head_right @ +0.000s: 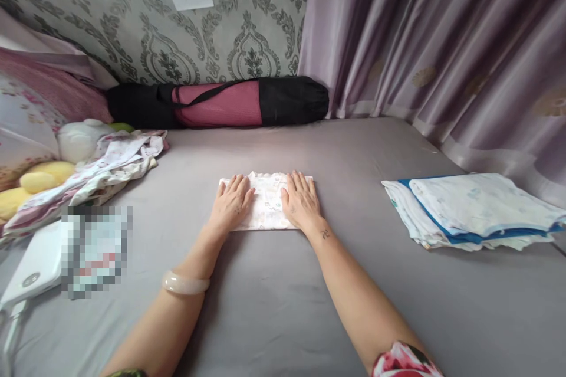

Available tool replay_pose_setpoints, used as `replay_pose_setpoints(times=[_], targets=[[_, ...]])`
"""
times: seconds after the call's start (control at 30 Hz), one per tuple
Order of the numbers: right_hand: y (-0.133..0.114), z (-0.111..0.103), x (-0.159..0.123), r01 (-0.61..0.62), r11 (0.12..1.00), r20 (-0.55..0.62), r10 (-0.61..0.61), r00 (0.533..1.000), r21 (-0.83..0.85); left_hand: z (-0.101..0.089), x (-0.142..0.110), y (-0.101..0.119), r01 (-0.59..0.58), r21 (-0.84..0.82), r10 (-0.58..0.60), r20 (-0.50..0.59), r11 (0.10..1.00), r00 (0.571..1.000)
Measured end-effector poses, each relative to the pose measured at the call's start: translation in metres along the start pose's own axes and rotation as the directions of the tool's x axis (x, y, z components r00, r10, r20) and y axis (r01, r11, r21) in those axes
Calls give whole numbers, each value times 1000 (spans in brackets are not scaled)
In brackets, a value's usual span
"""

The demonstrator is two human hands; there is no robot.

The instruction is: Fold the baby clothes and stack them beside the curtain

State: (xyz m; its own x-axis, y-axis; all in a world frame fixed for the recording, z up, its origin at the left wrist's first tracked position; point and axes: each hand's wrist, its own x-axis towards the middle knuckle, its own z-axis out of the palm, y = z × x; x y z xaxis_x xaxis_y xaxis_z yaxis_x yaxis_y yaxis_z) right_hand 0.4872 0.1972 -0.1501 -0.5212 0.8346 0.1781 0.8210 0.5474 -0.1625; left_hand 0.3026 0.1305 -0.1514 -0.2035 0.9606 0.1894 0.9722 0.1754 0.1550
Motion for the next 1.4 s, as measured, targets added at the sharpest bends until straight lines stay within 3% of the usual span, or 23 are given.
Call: replay_pose_setpoints(times=[0.1, 0.37, 0.57, 0.77, 1.07, 1.27, 1.4], targets=[[3, 5, -3, -9, 1000, -3, 8, 1000, -19, 6, -2, -4, 16, 5, -16, 45, 1000, 999], [-3, 0, -4, -33, 999, -10, 33, 999, -9, 5, -4, -5, 3, 17, -4, 20, 1000, 1000], [-31, -1, -15, 31, 999, -110, -30, 993, 8, 0, -15, 28, 11, 54, -7, -81, 998, 997], [-41, 8, -19, 23, 998, -61, -20, 998, 62, 6, -18, 43, -17, 63, 18, -13, 998, 1000], [-8, -4, 5, -26, 998, -58, 30, 998, 65, -6, 2, 16, 4, 16, -4, 13, 1000, 1000], [12, -20, 22, -33, 999, 79, 31, 996, 30, -23, 36, -15, -15, -49, 28, 259, 999, 966], [20, -33, 37, -5, 1000, 205, 6, 979, -7, -35, 60, -28, -14, -60, 35, 363, 998, 931]])
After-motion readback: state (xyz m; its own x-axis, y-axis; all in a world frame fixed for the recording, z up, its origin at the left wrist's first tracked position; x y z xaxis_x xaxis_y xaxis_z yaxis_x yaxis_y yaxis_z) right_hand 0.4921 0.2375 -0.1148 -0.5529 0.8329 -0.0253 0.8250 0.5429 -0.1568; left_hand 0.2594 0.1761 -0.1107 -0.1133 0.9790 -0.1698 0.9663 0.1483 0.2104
